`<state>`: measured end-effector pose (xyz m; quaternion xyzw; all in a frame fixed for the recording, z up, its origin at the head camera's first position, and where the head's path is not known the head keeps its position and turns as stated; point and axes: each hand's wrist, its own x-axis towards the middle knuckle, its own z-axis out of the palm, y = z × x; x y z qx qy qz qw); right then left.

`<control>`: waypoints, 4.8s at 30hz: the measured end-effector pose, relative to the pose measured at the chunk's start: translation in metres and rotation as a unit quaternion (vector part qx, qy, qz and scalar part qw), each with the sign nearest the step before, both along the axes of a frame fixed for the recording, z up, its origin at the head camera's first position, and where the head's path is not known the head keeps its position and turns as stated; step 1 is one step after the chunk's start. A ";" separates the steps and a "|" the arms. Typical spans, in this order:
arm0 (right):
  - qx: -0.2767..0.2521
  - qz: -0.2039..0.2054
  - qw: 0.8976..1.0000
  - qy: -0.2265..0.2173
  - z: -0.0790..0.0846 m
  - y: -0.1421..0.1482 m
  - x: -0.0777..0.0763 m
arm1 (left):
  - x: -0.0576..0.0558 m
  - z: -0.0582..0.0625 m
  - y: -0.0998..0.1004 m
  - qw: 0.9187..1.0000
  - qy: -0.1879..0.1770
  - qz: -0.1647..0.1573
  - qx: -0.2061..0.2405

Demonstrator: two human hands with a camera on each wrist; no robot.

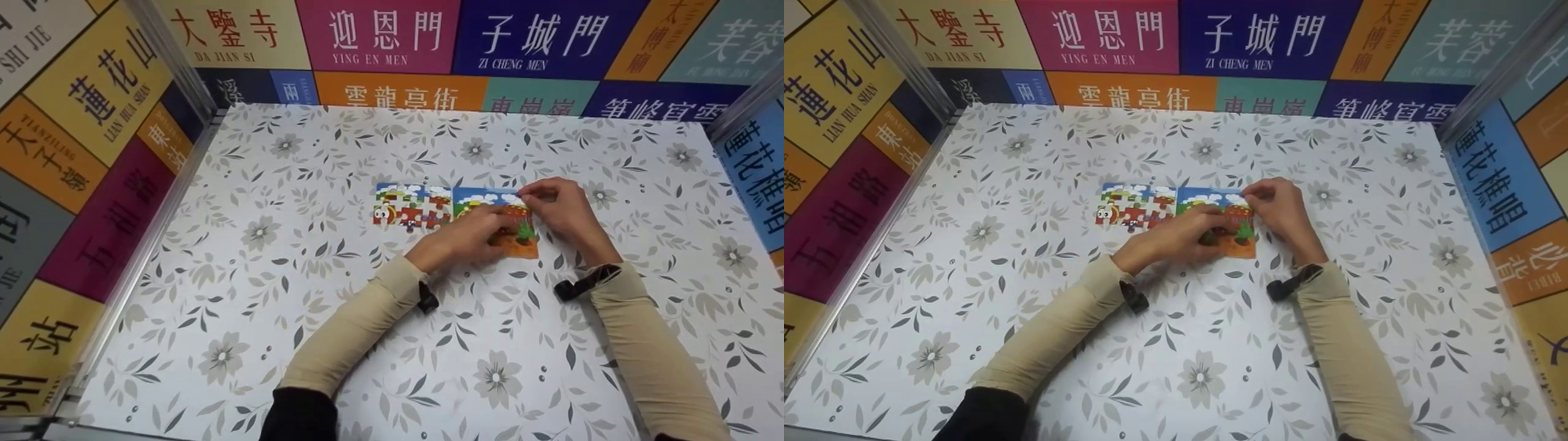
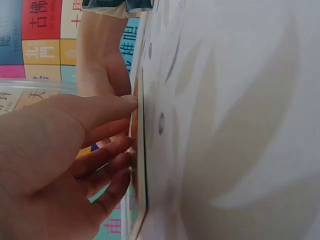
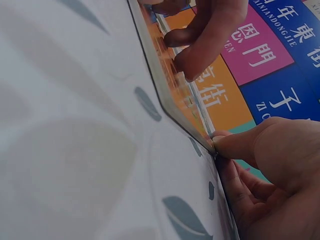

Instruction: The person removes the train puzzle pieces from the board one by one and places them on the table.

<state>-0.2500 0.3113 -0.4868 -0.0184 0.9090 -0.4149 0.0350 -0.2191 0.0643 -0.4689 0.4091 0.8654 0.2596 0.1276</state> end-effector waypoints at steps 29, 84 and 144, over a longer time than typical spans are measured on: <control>-0.002 -0.002 1.000 0.005 -0.001 -0.001 -0.001 | 0.007 0.000 0.005 0.999 -0.001 0.038 0.001; -0.011 0.003 1.000 0.011 -0.004 0.000 -0.001 | 0.013 -0.007 0.017 0.990 -0.067 0.104 0.069; -0.015 -0.002 1.000 -0.009 -0.001 0.000 0.001 | -0.004 0.004 -0.102 0.955 -0.082 0.139 0.248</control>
